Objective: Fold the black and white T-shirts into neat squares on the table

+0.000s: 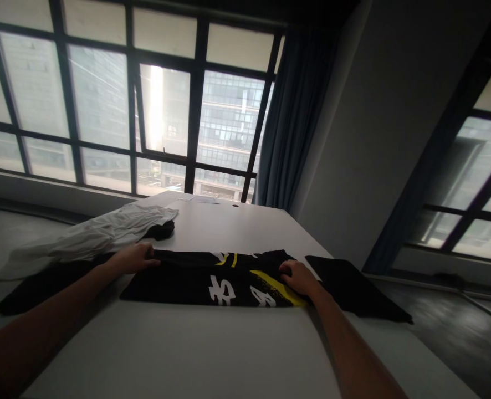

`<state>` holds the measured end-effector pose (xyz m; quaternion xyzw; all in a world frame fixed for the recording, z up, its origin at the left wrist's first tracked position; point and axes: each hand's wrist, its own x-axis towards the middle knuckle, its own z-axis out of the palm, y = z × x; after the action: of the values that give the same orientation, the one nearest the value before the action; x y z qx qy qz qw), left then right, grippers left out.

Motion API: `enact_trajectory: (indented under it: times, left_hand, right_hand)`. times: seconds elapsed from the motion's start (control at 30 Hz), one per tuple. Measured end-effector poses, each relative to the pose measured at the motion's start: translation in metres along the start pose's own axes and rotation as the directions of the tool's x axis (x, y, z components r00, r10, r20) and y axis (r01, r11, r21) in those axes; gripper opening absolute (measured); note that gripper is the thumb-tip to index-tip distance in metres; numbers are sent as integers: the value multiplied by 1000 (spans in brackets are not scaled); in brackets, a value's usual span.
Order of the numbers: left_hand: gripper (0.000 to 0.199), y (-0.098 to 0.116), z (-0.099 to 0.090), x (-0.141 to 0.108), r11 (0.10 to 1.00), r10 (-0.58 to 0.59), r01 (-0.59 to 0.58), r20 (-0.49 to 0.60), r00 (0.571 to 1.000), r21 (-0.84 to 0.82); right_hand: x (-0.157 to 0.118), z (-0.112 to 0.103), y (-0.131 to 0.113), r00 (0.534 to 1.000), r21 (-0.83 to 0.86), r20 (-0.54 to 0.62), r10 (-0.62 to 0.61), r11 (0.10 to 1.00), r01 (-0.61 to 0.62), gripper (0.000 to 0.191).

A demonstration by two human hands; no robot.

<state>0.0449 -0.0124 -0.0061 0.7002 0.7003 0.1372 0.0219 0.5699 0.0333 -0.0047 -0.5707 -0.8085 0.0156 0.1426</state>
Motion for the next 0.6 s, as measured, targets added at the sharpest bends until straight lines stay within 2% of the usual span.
enact_trajectory:
  times: [0.07, 0.17, 0.23, 0.3, 0.37, 0.43, 0.47, 0.53, 0.6]
  left_hand:
    - [40, 2, 2, -3, 999, -51, 50, 52, 997, 12]
    - [33, 7, 7, -3, 998, -36, 33, 61, 998, 48]
    - [32, 11, 10, -2, 999, -5, 5, 15, 1000, 41]
    - [42, 13, 11, -2, 999, 35, -34, 17, 999, -23]
    - [71, 13, 12, -4, 990, 105, -91, 128, 986, -110]
    - [100, 11, 14, -9, 981, 173, -139, 281, 944, -136]
    - [106, 9, 16, -10, 981, 184, -152, 340, 922, -119]
    - [102, 6, 22, -9, 983, 183, -172, 389, 903, -64]
    - [89, 5, 28, -2, 984, 173, -177, 356, 918, -20]
  right_hand:
    - [-2, 0, 0, 1000, 22, 22, -8, 1000, 7, 11]
    - [-7, -3, -4, 997, 43, 64, -35, 999, 32, 12]
    - [-11, -5, -10, 995, 95, 82, -52, 994, 45, 27]
    - [-15, -6, -17, 991, 151, 124, -43, 988, 24, 47]
    - [-16, -4, -23, 982, 173, 190, -14, 985, -19, 62]
    - [-15, 0, -24, 974, 162, 227, 11, 986, -49, 66]
    - [-14, 3, -24, 973, 154, 230, 18, 987, -55, 65]
    - [-10, 9, -22, 975, 126, 222, 31, 990, -61, 60]
    - [-6, 16, -21, 980, 75, 197, 38, 996, -54, 52]
